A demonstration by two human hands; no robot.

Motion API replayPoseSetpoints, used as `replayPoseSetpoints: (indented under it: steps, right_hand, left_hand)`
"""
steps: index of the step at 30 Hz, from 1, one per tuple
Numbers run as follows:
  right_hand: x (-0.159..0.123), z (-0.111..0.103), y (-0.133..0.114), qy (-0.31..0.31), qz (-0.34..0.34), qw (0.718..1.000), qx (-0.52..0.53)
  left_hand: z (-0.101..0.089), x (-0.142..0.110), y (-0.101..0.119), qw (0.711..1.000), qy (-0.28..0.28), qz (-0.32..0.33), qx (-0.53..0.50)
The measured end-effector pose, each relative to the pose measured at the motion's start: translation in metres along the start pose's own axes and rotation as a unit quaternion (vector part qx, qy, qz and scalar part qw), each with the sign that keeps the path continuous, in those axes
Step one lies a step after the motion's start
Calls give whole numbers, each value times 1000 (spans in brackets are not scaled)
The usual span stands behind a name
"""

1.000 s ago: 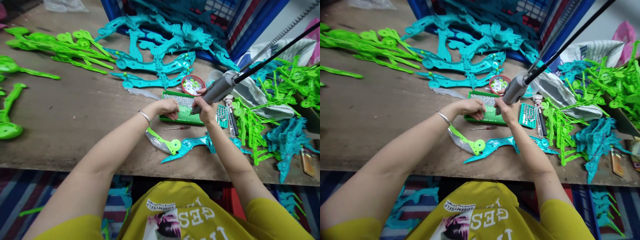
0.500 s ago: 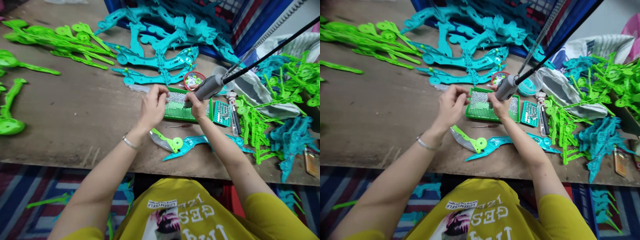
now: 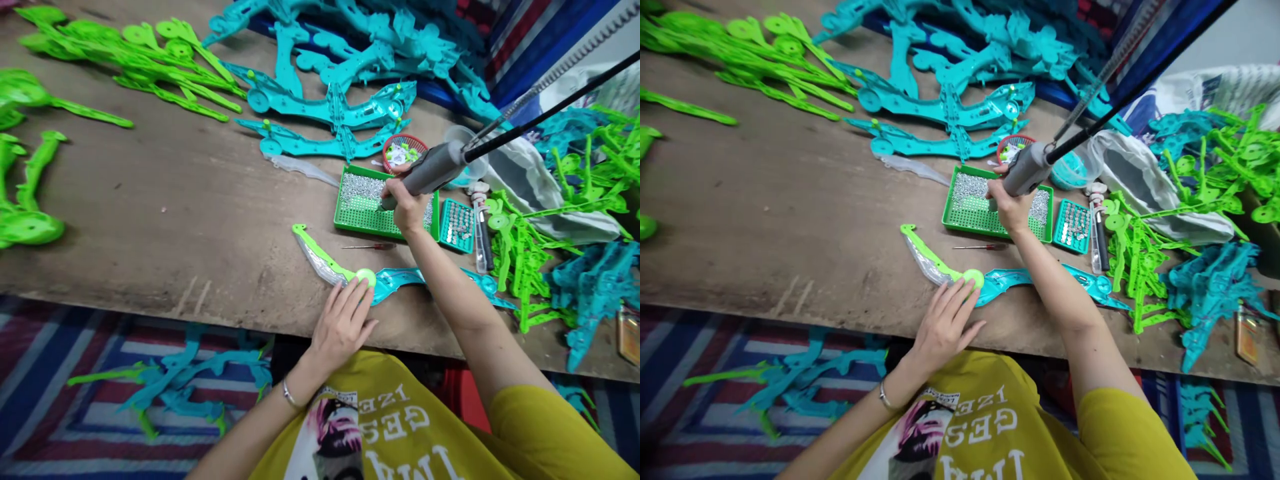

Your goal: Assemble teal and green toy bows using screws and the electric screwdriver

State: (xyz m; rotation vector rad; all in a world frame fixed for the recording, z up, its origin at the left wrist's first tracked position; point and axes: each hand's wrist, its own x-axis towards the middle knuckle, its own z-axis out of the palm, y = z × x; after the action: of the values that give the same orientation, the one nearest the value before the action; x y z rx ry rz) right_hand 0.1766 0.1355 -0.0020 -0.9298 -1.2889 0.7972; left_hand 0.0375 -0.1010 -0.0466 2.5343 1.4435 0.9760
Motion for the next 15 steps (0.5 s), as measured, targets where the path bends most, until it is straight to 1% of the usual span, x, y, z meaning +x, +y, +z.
replayPoseSetpoints:
  steps: [5,9,12,15]
  right_hand:
    - [1,2,5,-2,15,1000,-11]
    - [4,1,2,-7,-15,1000,6]
    - [0,1,-15,1,-37,999,10]
    - [-18,7,-41,-28,-38,999,16]
  left_hand:
    - [10,-2,0,999,37,-3,26]
    - [15,-1,0,997,63,-3,35]
    - [14,3,2,996,72,-3,44]
    - [11,6,4,997,68,-2,48]
